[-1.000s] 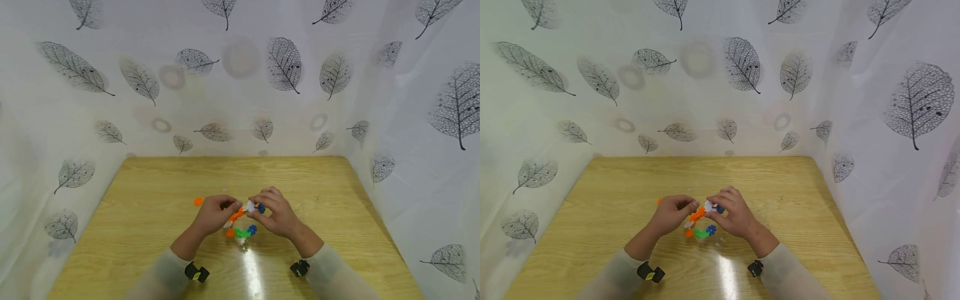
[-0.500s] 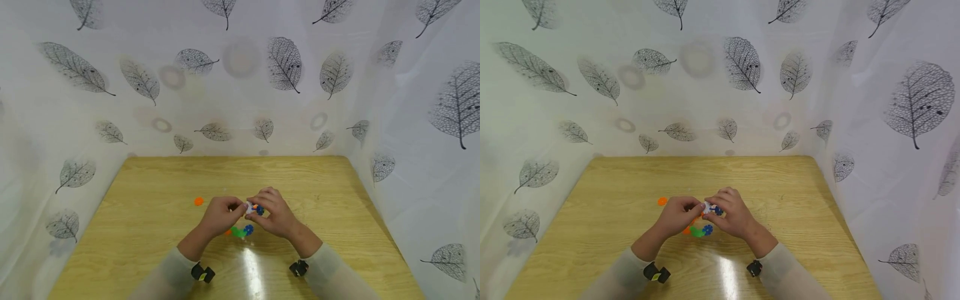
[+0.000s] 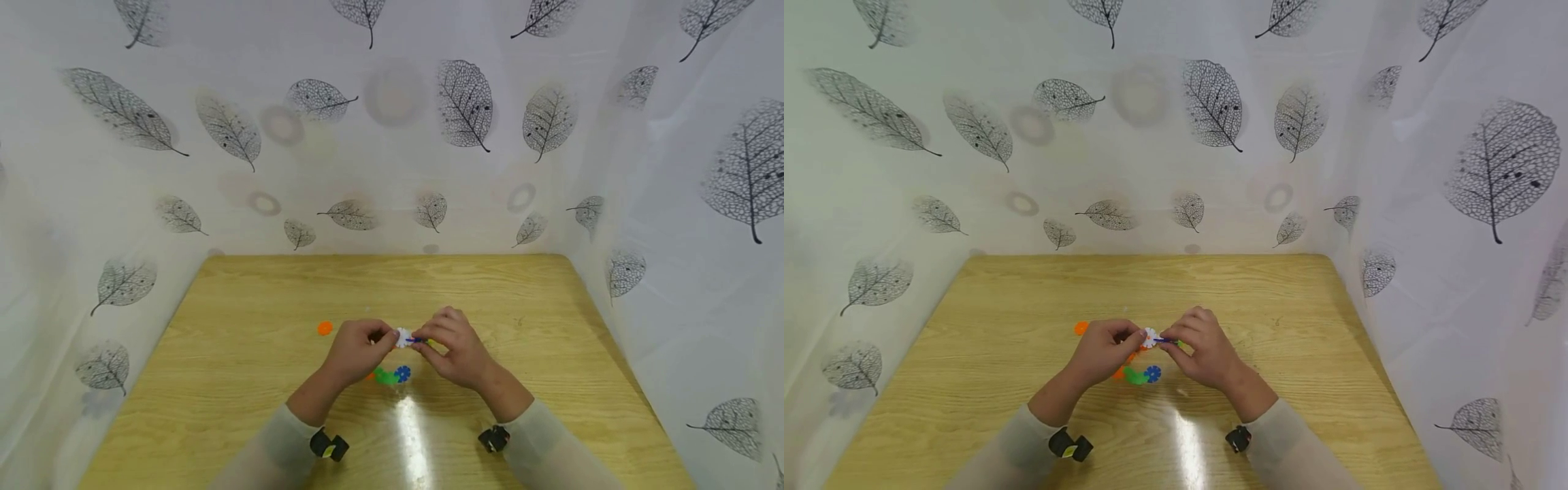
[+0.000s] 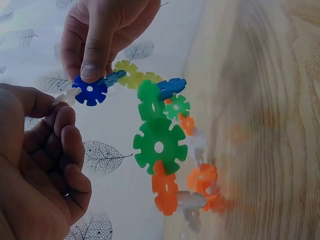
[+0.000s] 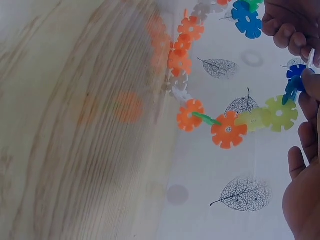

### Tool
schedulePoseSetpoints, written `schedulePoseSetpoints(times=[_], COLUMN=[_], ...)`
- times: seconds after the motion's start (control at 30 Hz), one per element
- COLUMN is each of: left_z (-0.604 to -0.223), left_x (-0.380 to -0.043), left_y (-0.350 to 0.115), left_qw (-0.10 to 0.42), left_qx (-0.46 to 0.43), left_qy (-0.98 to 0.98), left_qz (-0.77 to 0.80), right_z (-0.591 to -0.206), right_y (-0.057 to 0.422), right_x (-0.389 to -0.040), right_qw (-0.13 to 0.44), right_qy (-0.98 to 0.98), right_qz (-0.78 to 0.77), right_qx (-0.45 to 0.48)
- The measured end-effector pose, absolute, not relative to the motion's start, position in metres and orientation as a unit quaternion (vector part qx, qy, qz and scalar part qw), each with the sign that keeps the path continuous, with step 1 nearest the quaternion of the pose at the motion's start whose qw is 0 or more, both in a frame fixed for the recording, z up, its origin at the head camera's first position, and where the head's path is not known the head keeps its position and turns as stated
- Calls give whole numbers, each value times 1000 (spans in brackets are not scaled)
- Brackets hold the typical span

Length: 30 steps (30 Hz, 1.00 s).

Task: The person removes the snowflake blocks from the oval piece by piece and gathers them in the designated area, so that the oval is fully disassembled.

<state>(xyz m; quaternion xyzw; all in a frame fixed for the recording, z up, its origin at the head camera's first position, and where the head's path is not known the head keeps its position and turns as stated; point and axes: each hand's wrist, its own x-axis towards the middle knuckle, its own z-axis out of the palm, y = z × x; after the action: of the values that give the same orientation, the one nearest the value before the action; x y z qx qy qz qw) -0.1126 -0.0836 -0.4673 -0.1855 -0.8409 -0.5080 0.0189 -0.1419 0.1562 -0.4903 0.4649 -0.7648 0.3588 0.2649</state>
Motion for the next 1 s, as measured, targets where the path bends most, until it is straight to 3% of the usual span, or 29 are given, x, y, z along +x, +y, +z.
schedulePoseSetpoints(times=[0.47,0.7,1.0], left_z=[-469,-456,-459], left_x=[-112,-120,-125], left_y=[-83,-113,-143], left_qw=[57,103,44], left_qx=[-191,-153,-102], left_qy=[-826,-825,-840], left_qz=[-527,-534,-531], right_z=[-486,-487,-489], right_y=[153,167,174], right_x=[-140,-143,-145], right_qw=[283,301,284], right_qy=[-766,-769,-779], right_qz=[325,338,342], right_qx=[476,451,442])
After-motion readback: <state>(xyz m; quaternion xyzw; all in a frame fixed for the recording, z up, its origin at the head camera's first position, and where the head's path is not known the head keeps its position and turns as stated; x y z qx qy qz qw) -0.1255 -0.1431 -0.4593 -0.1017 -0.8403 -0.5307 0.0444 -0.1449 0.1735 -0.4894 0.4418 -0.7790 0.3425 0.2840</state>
